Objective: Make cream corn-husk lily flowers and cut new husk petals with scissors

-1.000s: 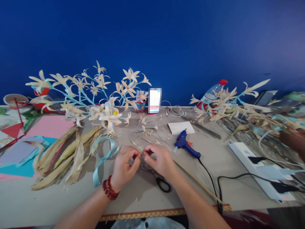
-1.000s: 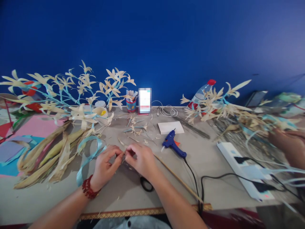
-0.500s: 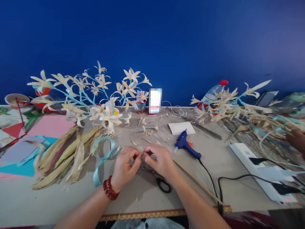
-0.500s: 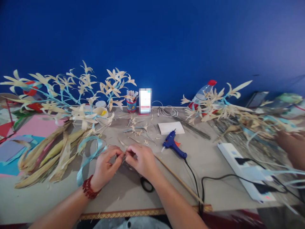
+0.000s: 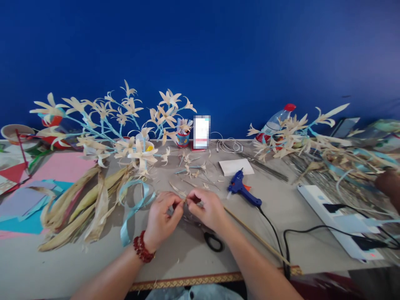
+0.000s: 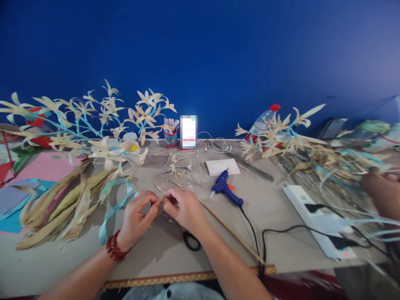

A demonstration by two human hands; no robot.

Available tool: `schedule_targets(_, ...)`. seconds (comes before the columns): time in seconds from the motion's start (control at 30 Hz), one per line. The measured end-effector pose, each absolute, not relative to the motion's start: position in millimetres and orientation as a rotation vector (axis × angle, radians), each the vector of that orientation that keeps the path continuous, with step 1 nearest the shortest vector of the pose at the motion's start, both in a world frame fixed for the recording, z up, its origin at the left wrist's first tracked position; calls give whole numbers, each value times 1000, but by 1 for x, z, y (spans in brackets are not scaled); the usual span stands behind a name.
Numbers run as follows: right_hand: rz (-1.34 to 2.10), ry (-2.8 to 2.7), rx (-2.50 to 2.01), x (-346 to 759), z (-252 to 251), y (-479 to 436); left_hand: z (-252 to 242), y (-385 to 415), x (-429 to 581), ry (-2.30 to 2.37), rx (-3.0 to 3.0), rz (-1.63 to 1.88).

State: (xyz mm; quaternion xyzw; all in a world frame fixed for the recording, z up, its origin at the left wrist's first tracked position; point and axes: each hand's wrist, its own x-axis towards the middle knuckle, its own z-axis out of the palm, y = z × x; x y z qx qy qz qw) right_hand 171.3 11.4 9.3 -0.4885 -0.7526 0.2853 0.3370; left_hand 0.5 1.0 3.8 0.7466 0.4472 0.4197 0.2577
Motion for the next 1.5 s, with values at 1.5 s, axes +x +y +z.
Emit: schedule_targets(1.5, 942, -2058, -871, 187, 25, 15, -2, 8, -2, 1033, 1349, 971)
